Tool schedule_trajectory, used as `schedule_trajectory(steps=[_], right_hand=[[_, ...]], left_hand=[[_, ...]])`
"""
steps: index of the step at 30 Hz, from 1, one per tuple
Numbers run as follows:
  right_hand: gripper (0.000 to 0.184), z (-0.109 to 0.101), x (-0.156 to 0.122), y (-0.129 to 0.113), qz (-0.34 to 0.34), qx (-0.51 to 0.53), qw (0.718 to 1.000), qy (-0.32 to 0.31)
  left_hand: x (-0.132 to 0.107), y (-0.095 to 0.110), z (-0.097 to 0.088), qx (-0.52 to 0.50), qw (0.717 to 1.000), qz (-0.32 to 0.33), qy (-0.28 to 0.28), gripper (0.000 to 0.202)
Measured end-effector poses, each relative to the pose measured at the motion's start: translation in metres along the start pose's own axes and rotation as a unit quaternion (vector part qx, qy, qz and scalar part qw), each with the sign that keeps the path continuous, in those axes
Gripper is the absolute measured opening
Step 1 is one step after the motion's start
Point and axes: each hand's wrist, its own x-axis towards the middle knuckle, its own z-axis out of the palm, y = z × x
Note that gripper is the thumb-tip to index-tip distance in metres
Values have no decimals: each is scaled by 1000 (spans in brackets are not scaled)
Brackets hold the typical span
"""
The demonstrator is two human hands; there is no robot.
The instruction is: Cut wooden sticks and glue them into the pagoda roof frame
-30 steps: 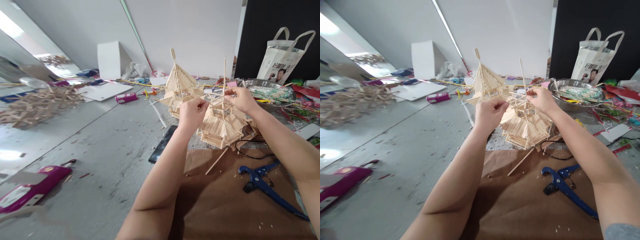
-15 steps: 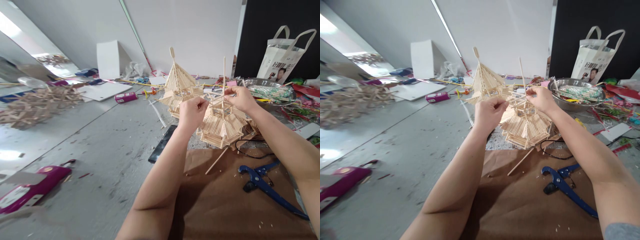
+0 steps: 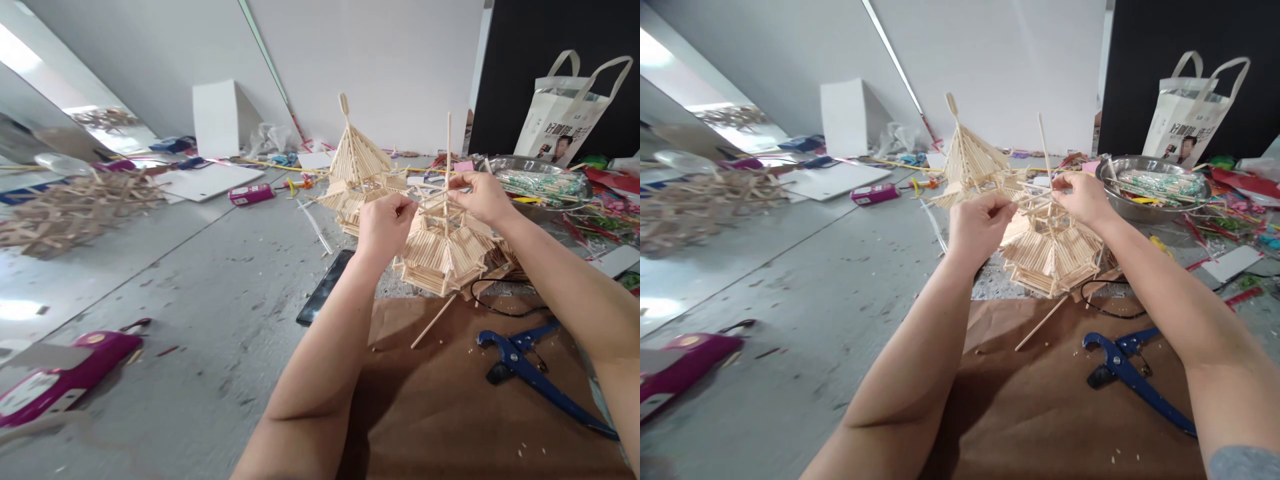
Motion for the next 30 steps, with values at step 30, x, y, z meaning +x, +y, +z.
schedule_trajectory(steps=[30], right_hand=[[21,-53,-37,-2,-3,-42,996,76]], left_hand=[[2,-4,3,-9,1000,-22,2,17]])
